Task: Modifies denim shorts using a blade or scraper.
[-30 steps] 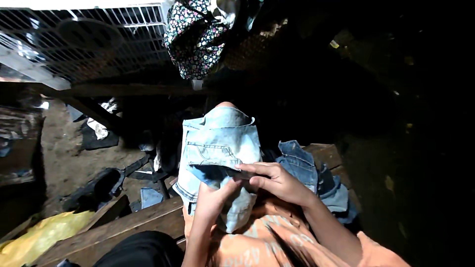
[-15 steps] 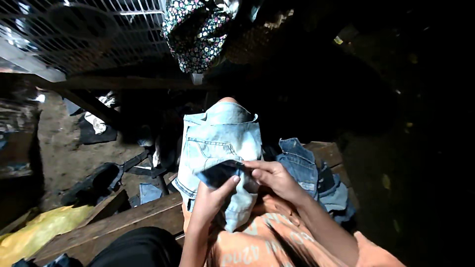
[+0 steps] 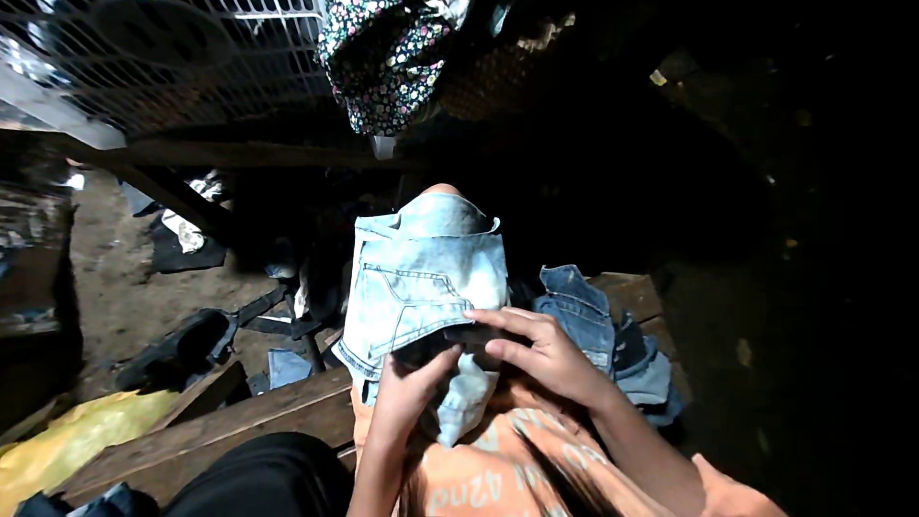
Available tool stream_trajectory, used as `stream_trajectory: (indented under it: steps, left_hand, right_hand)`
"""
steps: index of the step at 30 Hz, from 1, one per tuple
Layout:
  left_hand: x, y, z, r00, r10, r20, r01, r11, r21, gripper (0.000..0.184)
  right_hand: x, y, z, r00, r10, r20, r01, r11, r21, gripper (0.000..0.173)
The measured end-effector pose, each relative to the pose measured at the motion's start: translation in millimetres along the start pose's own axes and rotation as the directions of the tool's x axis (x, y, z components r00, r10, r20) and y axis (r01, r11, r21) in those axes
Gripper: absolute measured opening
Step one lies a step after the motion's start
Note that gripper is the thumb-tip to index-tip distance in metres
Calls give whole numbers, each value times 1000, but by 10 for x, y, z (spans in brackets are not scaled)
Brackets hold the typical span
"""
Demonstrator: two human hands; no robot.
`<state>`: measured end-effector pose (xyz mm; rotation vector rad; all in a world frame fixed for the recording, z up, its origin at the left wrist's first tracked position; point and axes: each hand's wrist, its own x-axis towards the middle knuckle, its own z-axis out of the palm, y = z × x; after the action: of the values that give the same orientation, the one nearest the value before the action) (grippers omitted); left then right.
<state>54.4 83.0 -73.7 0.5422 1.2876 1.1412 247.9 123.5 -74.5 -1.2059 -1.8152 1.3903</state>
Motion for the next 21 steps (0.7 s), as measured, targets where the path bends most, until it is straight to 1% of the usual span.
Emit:
stream_trajectory:
  steps: [1,2,3,4,5,6,8,9,11,13,14,16,18,19,20,21]
  left_hand:
    - [10,-3,-2,1000,13,18,-13,1000,1,30]
    - [22,-2,-4,999,19,34,-19,1000,-13,32]
    - [31,3,-4,999,15,38,-13,999,-30,35]
    - [37,8,0,999,3,35,-1,999,-48,35]
    - [37,15,4,999,-14,32,16,998,-65,34]
    - [31,24,3,999,-34,32,37,996,-85,34]
    - [16,55,7,997,-65,32,68,991,-111,35]
    - [6,78,14,997,-75,31,78,991,-107,36]
    - [-20,99,28,996,-93,6,93,991,-92,31]
    - [-33,84,17,996,-93,17,94,993,-69,24]
    - [-32,71,14,997,-77,28,79,995,-58,24]
    - [-21,44,7,998,-33,59,36,999,-35,28]
    - [-7,34,14,997,-18,71,21,999,-37,32]
    - [-3,32,22,998,-20,63,23,999,-47,32]
    - [-3,33,26,998,-22,57,25,998,-56,32]
    - [-5,34,28,998,-28,53,31,998,-62,32]
  right_hand:
    - [13,-3,-10,998,55,41,-63,974,215,38]
    - [24,-5,-8,987,135,92,-161,890,426,35]
    - [40,4,1,969,202,143,-248,788,563,32]
    - [50,16,-4,953,230,195,-302,716,629,31]
    - [49,21,-14,946,229,228,-323,696,641,33]
    - [36,15,-20,950,209,231,-308,730,610,35]
    - [-12,-17,-35,972,123,201,-202,873,445,44]
    - [-31,-36,-45,977,81,200,-148,924,353,48]
    - [-53,-61,-39,982,30,185,-68,977,203,53]
    - [-49,-59,-15,990,20,137,-35,993,114,49]
    - [-37,-61,-13,992,33,121,-48,991,121,46]
    - [-11,-70,-17,988,112,108,-138,953,268,40]
    - [1,-60,-14,977,173,123,-208,892,402,40]
    - [-11,-43,-18,978,163,132,-204,886,417,43]
    - [-38,-28,-21,984,134,120,-171,904,392,48]
    - [-74,-15,-26,992,94,89,-119,937,329,51]
